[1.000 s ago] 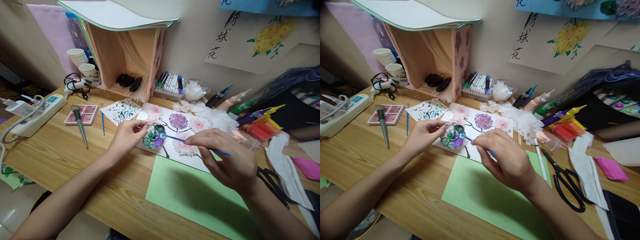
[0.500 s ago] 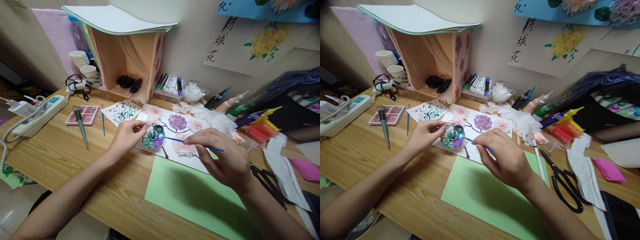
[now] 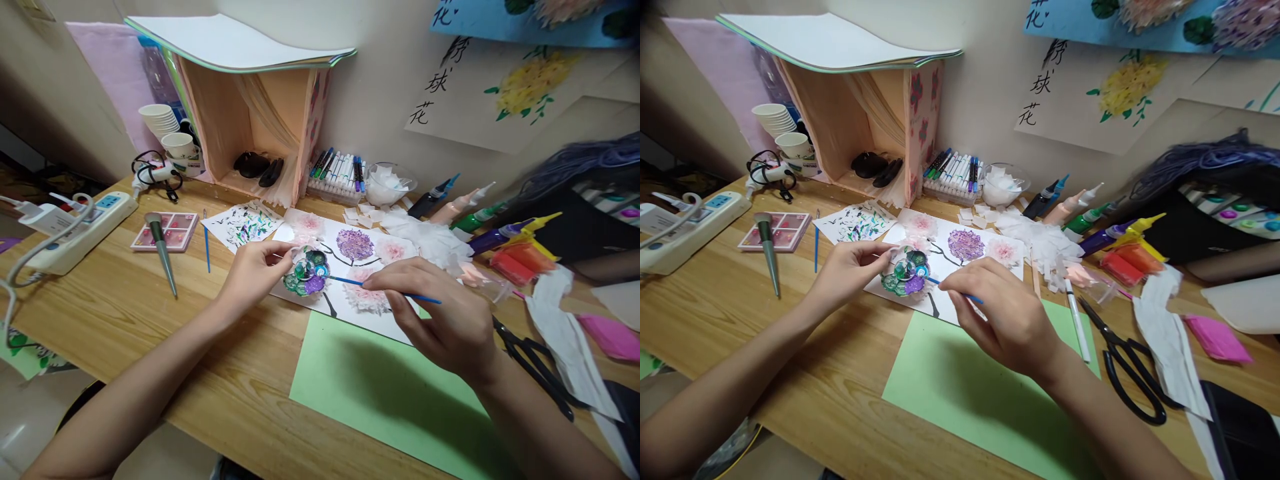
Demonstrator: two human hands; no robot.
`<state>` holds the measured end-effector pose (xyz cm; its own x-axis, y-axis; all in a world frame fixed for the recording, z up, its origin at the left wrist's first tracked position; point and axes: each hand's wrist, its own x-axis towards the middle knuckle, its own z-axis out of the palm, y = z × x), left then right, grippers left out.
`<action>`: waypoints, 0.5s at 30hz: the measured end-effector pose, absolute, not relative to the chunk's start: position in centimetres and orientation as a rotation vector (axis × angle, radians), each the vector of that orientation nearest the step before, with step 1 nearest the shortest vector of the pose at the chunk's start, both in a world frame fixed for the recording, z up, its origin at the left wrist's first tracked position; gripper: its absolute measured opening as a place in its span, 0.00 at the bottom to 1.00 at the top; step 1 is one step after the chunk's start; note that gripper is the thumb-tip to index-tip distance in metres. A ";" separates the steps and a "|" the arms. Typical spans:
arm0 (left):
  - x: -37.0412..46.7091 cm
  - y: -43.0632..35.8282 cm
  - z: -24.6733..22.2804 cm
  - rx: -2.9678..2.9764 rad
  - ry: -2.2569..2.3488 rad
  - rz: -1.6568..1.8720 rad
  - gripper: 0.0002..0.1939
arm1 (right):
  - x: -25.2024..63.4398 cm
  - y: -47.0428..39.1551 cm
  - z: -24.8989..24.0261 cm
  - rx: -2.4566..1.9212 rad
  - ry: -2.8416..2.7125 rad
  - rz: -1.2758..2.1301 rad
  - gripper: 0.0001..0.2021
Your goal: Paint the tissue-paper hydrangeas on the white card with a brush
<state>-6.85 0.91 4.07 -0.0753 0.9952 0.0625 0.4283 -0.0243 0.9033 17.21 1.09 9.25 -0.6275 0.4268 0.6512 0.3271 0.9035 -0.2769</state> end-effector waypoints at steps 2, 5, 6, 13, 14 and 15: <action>-6.8 0.9 4.1 1.524 1.575 1.067 0.14 | 17.2 1.1 9.1 -0.535 -2.301 0.168 0.09; -6.8 0.9 4.4 1.540 1.582 1.050 0.15 | 17.3 1.2 9.0 -0.559 -2.285 0.162 0.09; -6.8 0.8 4.4 1.540 1.583 1.047 0.15 | 17.3 1.2 9.0 -0.568 -2.281 0.160 0.08; -6.6 0.9 4.5 1.524 1.561 1.067 0.14 | 17.3 0.9 9.3 -0.531 -2.322 0.176 0.08; -6.6 0.9 4.5 1.526 1.558 1.069 0.14 | 17.2 0.9 9.2 -0.532 -2.321 0.170 0.08; -6.6 0.9 4.5 1.529 1.557 1.070 0.14 | 17.2 1.0 9.2 -0.537 -2.315 0.163 0.08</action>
<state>-6.59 0.88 4.47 -0.0621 0.9957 0.0691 0.4213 -0.0366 0.9062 17.25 0.99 9.19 -0.6372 0.4252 0.6427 0.3307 0.9042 -0.2703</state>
